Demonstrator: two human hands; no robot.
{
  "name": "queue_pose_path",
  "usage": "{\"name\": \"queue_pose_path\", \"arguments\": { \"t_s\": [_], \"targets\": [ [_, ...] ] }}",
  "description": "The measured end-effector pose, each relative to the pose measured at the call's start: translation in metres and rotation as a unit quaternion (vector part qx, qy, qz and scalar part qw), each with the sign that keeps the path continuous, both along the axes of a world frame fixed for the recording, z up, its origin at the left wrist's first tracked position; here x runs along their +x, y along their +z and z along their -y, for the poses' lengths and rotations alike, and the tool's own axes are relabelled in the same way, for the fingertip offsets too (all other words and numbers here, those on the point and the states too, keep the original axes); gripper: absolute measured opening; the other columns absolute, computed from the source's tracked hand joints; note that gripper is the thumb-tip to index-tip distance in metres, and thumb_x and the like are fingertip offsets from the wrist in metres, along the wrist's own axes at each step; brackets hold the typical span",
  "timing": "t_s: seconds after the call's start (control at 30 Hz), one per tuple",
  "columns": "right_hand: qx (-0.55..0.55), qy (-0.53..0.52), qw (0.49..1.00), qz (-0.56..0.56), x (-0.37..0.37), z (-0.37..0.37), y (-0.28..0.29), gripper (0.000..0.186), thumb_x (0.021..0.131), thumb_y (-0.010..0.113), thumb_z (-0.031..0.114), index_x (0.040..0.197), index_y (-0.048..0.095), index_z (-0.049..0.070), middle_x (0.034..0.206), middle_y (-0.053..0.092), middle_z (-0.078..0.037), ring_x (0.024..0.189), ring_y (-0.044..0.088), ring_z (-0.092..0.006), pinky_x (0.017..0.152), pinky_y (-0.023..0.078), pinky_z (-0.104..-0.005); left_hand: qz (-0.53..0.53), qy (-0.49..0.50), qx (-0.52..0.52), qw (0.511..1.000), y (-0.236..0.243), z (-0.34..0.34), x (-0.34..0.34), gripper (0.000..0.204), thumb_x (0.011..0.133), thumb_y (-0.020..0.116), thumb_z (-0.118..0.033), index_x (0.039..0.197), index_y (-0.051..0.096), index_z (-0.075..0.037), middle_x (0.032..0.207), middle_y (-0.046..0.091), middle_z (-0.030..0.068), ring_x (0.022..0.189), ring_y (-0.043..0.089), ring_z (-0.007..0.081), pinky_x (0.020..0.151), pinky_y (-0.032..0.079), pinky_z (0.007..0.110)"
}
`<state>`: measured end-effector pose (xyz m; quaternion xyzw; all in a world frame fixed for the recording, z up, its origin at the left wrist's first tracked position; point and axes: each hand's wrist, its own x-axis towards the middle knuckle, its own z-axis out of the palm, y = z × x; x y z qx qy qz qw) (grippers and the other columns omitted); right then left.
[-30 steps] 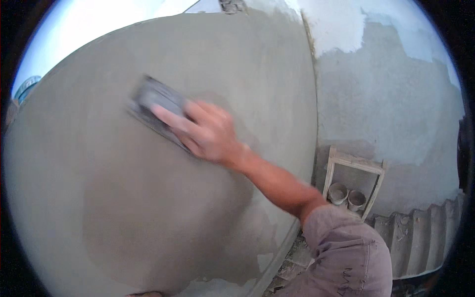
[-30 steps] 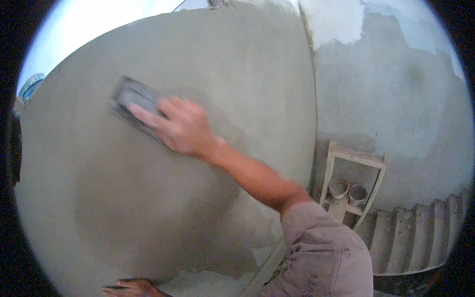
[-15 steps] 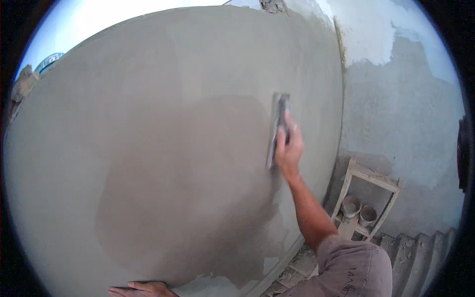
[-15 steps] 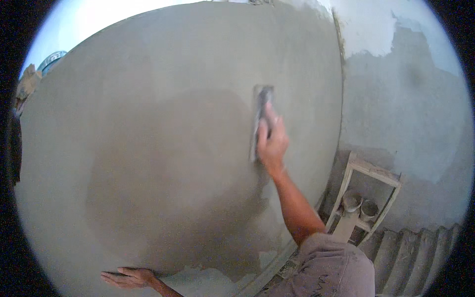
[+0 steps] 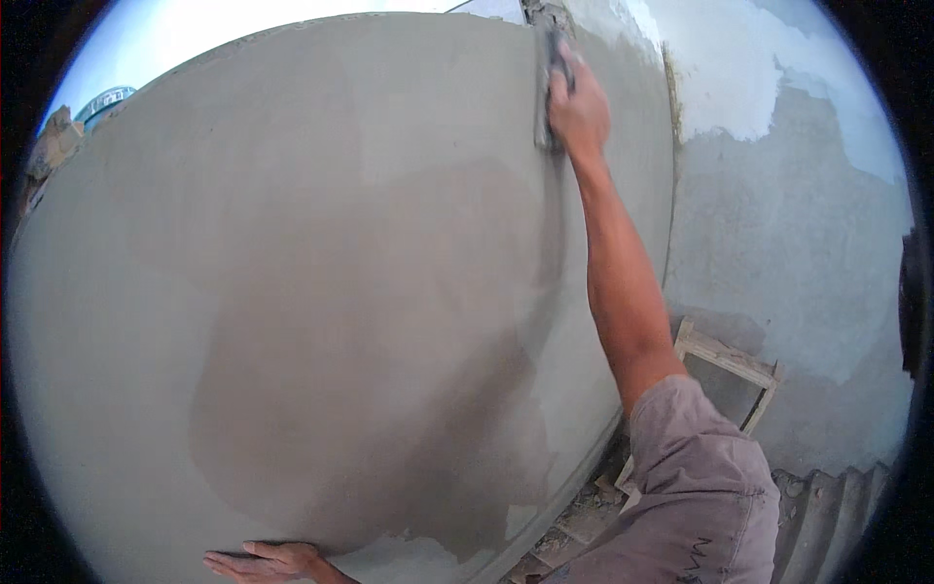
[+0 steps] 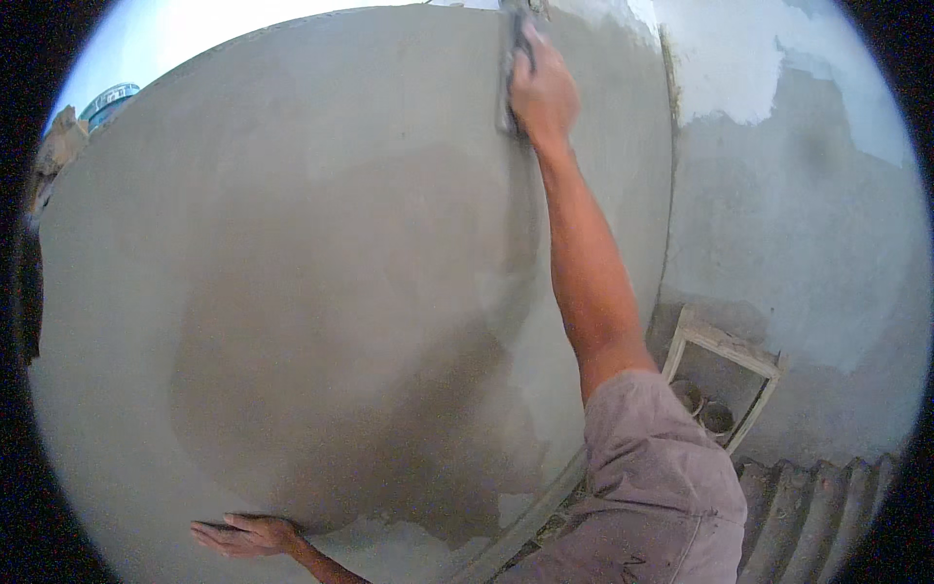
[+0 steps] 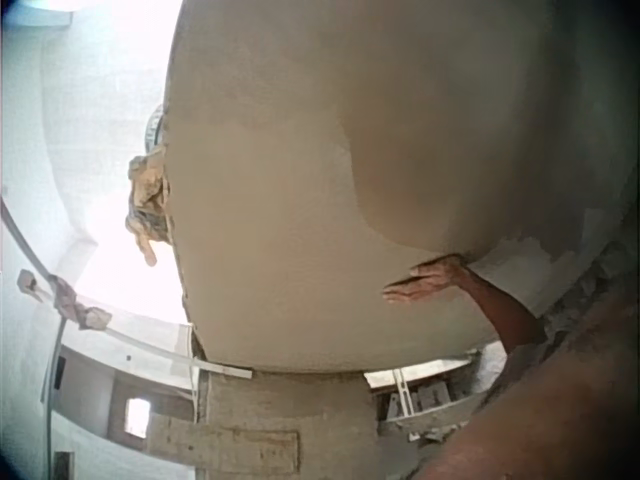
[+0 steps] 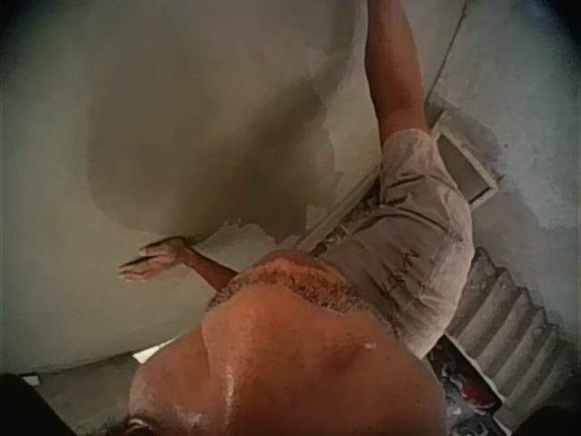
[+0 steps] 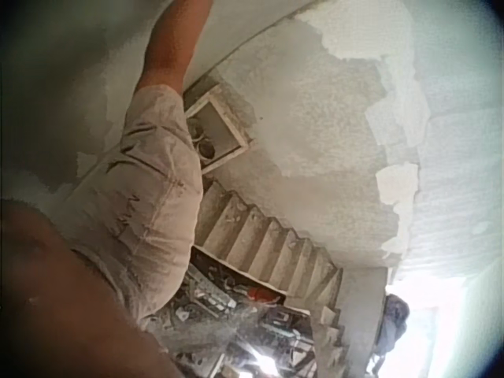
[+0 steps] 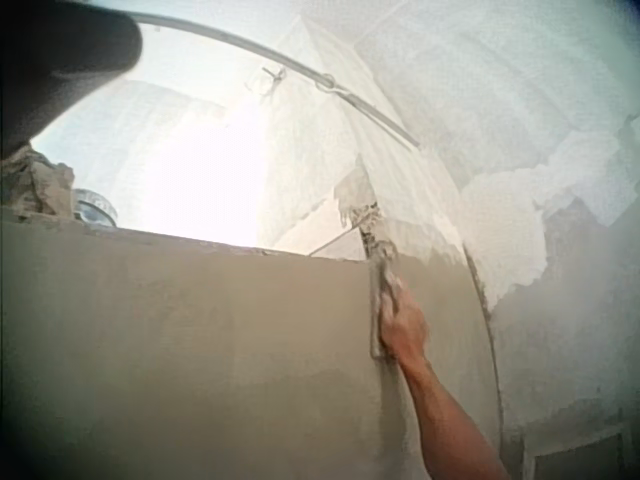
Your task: The person smooths a plastered wall by rubbing its surface with a float.
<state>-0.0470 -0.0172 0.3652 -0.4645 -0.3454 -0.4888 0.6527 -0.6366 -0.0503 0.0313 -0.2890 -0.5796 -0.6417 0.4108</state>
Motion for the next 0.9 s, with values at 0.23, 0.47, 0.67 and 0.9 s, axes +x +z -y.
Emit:
{"name": "queue_pose_path", "arguments": {
  "t_s": [0.23, 0.47, 0.67, 0.9],
  "targets": [
    [-0.043, 0.128, 0.991, -0.007, -0.109, 0.030, -0.184, 0.051, 0.093, 0.064, 0.011, 0.144, 0.059, 0.017, 0.110, 0.069, -0.020, 0.097, 0.069, -0.0364, 0.085, 0.055, -0.0393, 0.002, -0.015, 0.005, 1.000, 0.001, 0.003, 0.001, 0.064, 0.109, 0.030, -0.051, 0.158, 0.037, -0.010, 0.163, 0.037, 0.0112, 0.151, 0.029, 0.0336, 0.122, 0.023, 0.050],
    [-0.037, 0.070, 0.989, 0.125, -0.116, 0.020, -0.014, 0.043, 0.093, 0.063, 0.015, 0.136, 0.065, 0.018, 0.123, 0.070, -0.016, 0.100, 0.069, -0.0355, 0.087, 0.054, -0.0410, 0.010, -0.023, -0.006, 1.000, -0.001, 0.000, 0.002, 0.064, 0.109, 0.030, -0.050, 0.159, 0.035, -0.011, 0.164, 0.035, 0.0122, 0.152, 0.027, 0.0333, 0.122, 0.021, 0.050],
    [0.010, -0.005, 1.000, -0.006, -0.024, -0.004, -0.026, 0.040, 0.098, 0.057, 0.023, 0.137, 0.063, 0.017, 0.128, 0.068, -0.014, 0.114, 0.066, -0.0356, 0.095, 0.052, -0.0434, 0.001, -0.028, -0.007, 1.000, -0.004, -0.003, -0.005, 0.065, 0.109, 0.030, -0.050, 0.159, 0.035, -0.010, 0.164, 0.035, 0.0135, 0.153, 0.026, 0.0341, 0.122, 0.021, 0.052],
    [-0.012, 0.102, 0.986, -0.129, -0.097, 0.025, -0.214, 0.046, 0.095, 0.061, 0.012, 0.141, 0.059, 0.007, 0.127, 0.068, -0.019, 0.113, 0.066, -0.0357, 0.098, 0.050, -0.0415, 0.006, -0.032, -0.002, 0.999, -0.004, -0.002, -0.005, 0.064, 0.109, 0.030, -0.049, 0.159, 0.035, -0.010, 0.165, 0.033, 0.0130, 0.153, 0.026, 0.0345, 0.122, 0.020, 0.051]
  ]
}}
